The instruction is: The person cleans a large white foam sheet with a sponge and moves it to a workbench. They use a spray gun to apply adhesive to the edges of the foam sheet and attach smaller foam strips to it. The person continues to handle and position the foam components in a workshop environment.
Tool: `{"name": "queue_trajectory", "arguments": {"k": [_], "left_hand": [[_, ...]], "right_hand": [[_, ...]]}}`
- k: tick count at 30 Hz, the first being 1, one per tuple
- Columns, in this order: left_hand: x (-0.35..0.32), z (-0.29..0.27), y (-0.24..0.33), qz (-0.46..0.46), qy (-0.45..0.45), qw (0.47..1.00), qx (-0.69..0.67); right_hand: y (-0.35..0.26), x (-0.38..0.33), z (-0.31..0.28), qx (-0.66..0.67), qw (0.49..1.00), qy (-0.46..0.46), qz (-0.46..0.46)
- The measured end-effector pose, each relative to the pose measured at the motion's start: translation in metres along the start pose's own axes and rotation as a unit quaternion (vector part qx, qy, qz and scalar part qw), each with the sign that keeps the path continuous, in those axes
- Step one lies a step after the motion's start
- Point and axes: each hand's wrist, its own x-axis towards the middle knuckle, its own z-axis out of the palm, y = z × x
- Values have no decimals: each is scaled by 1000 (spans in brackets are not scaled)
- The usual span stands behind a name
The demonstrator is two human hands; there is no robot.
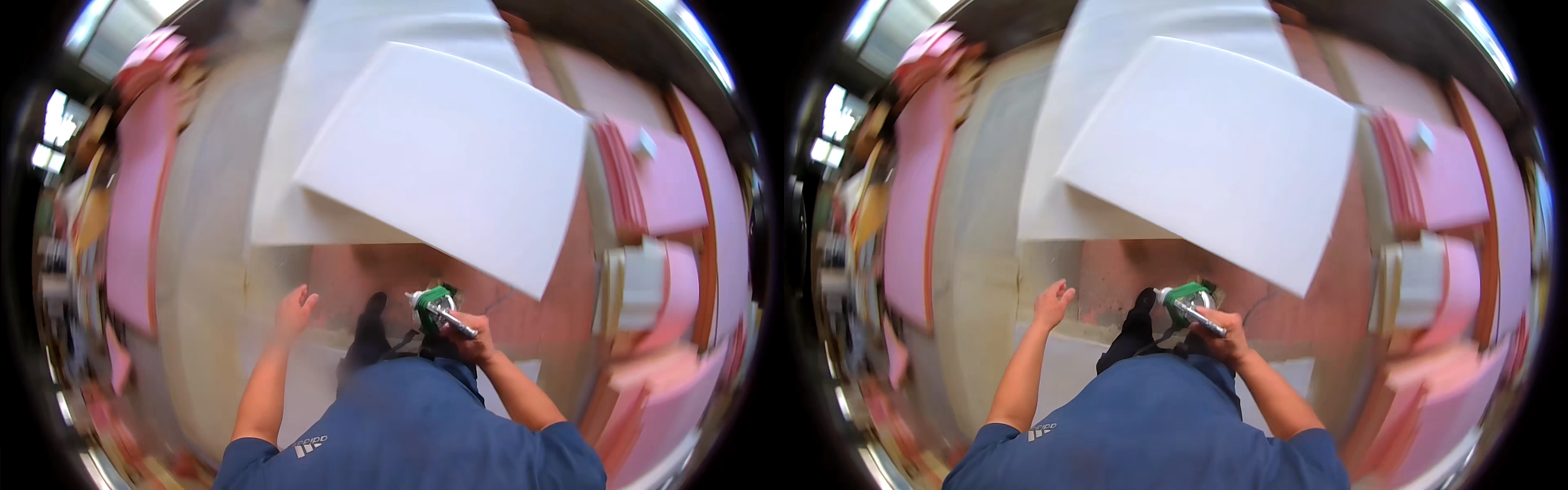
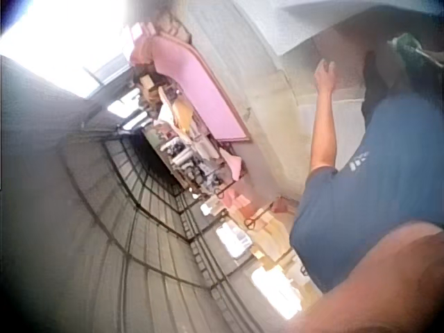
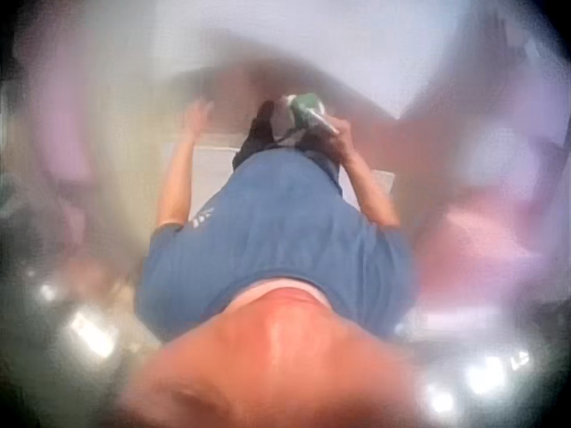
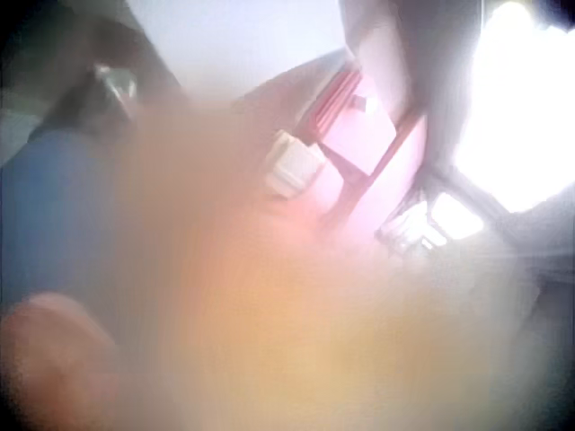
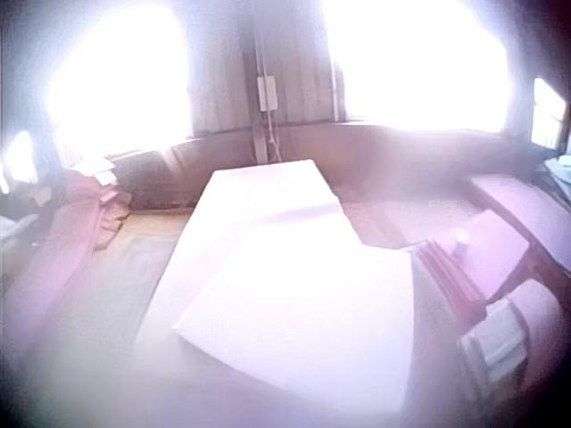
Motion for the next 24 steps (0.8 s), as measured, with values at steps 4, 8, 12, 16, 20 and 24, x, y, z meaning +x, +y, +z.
{"name": "queue_trajectory", "arguments": {"k": [4,8,12,16,20,24], "left_hand": [[138,-14,26,217,-18,973,72],[204,-15,163,359,-88,927,68],[270,38,240,468,-113,870,111],[324,87,302,508,-106,822,235],[373,122,331,525,-71,807,261],[404,141,299,524,8,794,309]], "right_hand": [[-26,-11,49,-51,979,186,57],[-56,-12,94,7,912,394,113],[-78,8,120,66,834,533,131],[-47,23,140,47,772,610,172],[2,41,155,13,728,667,161],[61,42,173,-7,713,689,128]]}}
